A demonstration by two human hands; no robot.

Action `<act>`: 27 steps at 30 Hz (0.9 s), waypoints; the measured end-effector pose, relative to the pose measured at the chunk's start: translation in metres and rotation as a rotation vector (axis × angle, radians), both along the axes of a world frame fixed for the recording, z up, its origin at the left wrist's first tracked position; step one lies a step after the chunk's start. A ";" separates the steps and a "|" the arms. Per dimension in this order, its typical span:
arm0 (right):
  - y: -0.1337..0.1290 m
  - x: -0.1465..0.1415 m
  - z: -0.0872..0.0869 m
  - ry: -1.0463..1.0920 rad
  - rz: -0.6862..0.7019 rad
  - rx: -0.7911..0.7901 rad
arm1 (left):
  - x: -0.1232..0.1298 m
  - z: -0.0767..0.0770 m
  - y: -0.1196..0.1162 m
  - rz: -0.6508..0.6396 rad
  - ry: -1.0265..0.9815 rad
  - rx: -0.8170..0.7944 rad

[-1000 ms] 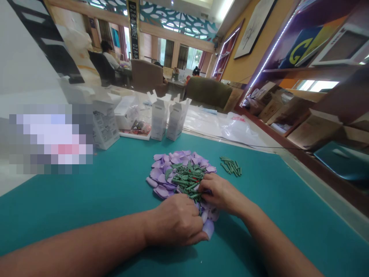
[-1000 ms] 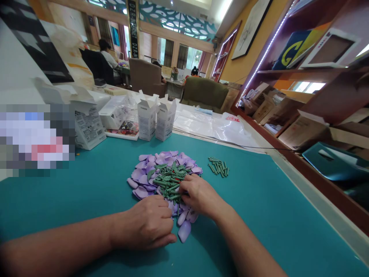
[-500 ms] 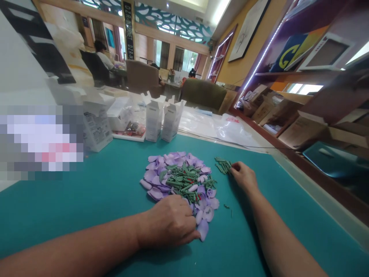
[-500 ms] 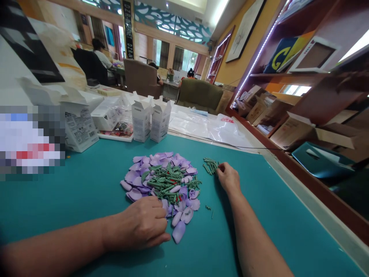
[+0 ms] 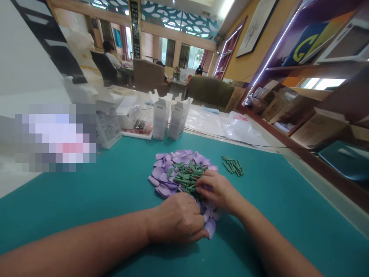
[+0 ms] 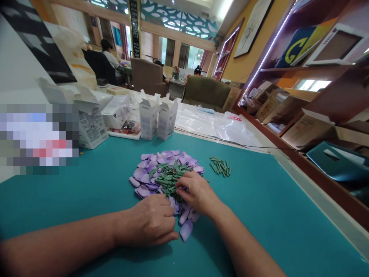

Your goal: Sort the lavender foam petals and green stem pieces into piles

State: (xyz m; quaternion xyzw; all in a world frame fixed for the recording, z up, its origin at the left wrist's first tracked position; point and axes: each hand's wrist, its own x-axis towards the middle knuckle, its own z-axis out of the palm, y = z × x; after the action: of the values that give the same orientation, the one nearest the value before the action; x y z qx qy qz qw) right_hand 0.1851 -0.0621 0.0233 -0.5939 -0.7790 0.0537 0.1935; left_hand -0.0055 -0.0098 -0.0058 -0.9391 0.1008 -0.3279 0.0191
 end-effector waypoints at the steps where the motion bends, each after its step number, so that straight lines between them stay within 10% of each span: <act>1: 0.000 -0.004 -0.002 -0.030 0.004 -0.004 | 0.000 0.000 0.000 0.000 0.000 0.002; 10: 0.000 -0.012 -0.001 0.010 -0.009 0.038 | 0.000 0.001 0.000 0.007 0.034 0.011; 19: 0.002 0.101 -0.018 0.118 -0.826 0.237 | 0.000 0.003 0.000 -0.009 0.043 0.009; 27: -0.012 0.151 -0.034 0.040 -0.945 0.209 | 0.000 0.002 0.000 -0.011 0.042 0.008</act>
State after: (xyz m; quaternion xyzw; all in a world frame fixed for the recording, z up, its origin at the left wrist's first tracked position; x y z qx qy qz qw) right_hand 0.3362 -0.0744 -0.0110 -0.8590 -0.4214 -0.1073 0.2702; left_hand -0.0057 -0.0096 -0.0034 -0.9452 0.1075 -0.3076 0.0189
